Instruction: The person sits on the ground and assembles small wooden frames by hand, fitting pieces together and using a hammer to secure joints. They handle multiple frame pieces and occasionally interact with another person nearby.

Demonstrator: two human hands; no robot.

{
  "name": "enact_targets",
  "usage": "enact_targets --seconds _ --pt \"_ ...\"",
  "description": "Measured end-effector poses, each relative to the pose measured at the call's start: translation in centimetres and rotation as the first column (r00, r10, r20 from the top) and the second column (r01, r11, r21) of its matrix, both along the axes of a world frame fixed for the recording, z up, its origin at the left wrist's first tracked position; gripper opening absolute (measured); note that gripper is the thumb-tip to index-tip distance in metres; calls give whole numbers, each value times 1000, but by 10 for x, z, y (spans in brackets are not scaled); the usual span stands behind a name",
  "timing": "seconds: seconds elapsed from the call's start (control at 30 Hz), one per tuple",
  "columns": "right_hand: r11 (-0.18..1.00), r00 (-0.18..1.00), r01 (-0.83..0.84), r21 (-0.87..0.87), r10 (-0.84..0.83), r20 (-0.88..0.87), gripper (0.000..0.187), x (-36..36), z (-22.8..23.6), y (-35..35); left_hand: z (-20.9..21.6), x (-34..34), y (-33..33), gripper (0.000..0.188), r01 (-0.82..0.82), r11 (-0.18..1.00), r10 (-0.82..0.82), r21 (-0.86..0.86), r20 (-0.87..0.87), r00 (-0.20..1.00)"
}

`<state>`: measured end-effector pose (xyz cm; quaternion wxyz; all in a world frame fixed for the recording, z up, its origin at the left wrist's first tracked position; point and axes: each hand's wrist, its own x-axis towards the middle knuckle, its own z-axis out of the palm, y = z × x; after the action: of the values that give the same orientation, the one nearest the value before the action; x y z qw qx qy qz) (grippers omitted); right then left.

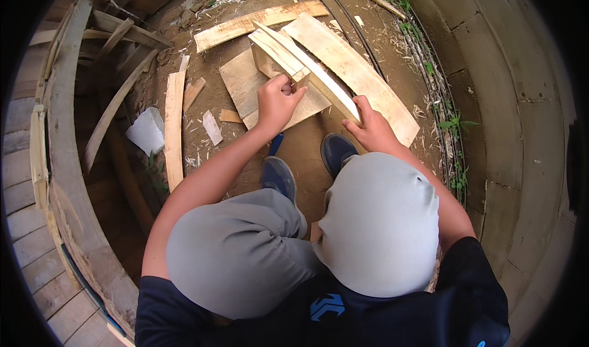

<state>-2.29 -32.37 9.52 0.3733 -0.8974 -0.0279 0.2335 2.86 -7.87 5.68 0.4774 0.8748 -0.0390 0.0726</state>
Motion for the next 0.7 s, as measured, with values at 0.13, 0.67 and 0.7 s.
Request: enact_targets --seconds 0.13,0.67,0.7 --pt "995 998 -39 -88 43 52 38 -6 -10 7 -5 -3 5 33 -14 999 12 49 40 999" --pt "995 963 -42 -85 63 262 26 -13 -37 4 1 -8 -3 25 28 999 -29 -37 -22 999" --pt "992 966 -57 -112 83 245 26 -13 -41 2 3 -7 -6 24 46 997 -48 -55 -28 998"
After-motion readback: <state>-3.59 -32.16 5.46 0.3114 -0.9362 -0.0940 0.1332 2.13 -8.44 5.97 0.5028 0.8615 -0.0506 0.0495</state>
